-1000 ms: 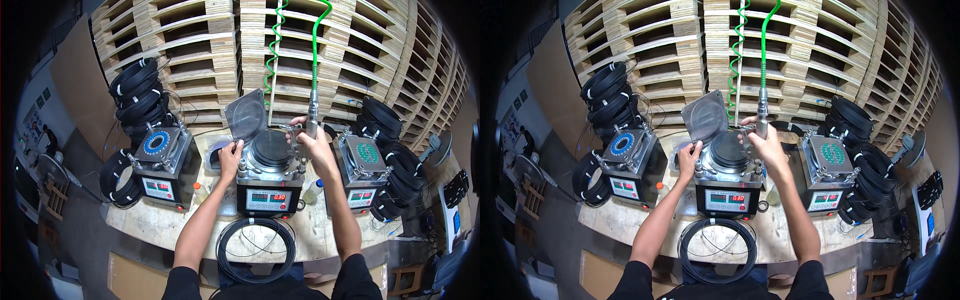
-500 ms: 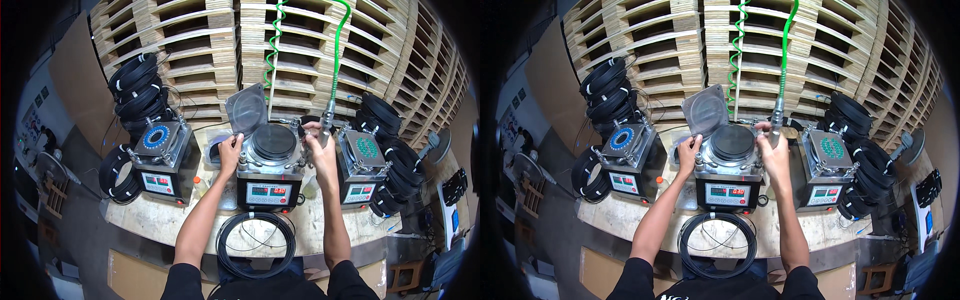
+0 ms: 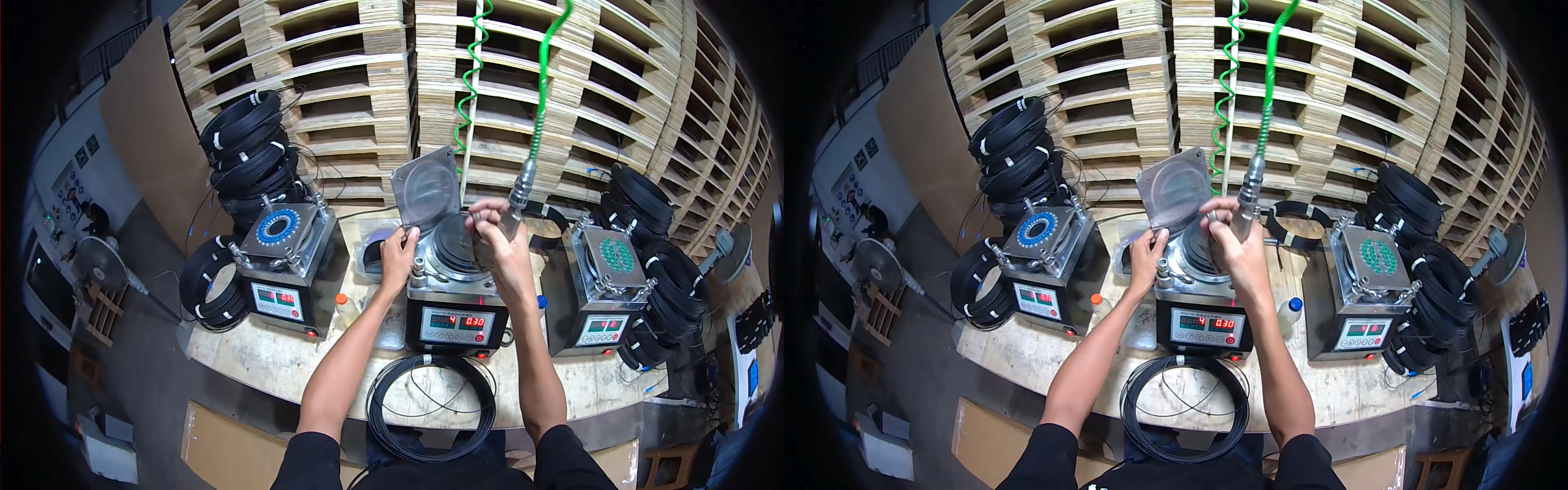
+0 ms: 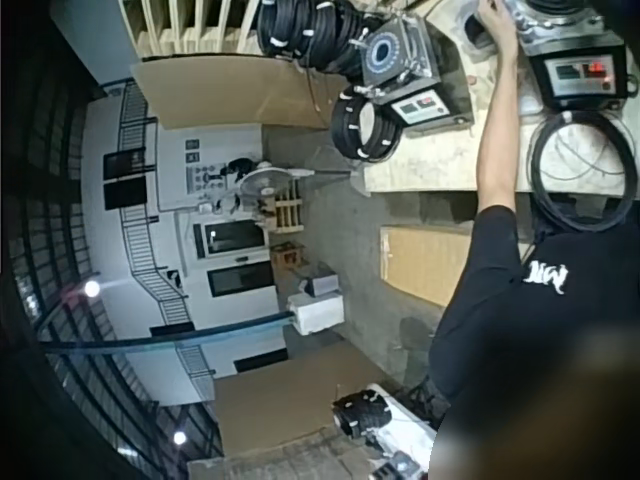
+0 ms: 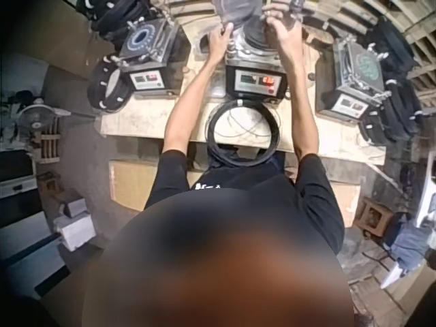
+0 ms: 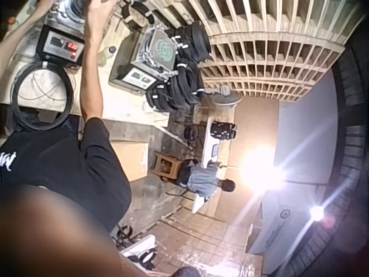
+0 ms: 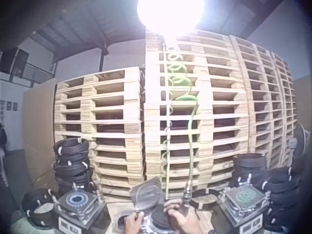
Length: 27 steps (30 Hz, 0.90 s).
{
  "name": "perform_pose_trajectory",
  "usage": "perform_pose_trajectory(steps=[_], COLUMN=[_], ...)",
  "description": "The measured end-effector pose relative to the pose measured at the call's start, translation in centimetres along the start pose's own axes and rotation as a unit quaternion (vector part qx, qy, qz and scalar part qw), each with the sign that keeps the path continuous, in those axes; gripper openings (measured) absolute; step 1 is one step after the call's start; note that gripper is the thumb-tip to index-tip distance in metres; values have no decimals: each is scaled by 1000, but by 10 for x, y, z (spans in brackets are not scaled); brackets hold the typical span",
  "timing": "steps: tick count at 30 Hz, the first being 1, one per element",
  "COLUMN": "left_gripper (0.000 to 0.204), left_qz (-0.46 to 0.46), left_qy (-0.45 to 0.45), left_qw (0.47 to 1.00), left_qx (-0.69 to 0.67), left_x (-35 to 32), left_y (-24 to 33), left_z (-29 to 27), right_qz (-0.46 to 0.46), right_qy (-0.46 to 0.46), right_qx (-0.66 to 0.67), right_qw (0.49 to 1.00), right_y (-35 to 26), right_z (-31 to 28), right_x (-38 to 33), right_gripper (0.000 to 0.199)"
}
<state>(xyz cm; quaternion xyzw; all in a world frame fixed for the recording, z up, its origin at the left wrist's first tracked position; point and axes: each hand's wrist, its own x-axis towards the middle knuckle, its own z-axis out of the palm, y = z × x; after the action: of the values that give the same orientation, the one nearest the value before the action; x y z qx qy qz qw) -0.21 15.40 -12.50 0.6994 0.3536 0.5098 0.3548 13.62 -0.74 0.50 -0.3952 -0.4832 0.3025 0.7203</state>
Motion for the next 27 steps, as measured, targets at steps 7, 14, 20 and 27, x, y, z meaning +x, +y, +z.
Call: perform_pose_trajectory(steps=[7, 14, 20, 27], left_gripper=[35, 33, 42, 43], left_qz=[46, 32, 34, 21], left_qy=[26, 29, 36, 33], left_qw=[998, 998, 997, 998], left_qx=[-41, -46, -54, -57], left_x=[5, 3, 1, -1], left_y=[-22, -17, -2, -3], left_z=[14, 2, 10, 11], right_qz=[-206, 24, -131, -41], right_qy=[129, -71, 106, 19], right_qx=[-53, -26, -90, -178], right_qw=[969, 997, 982, 983], right_y=[14, 21, 26, -1], right_z=[13, -6, -35, -50], right_x=[63, 36, 70, 41], right_gripper=[12, 14, 14, 13])
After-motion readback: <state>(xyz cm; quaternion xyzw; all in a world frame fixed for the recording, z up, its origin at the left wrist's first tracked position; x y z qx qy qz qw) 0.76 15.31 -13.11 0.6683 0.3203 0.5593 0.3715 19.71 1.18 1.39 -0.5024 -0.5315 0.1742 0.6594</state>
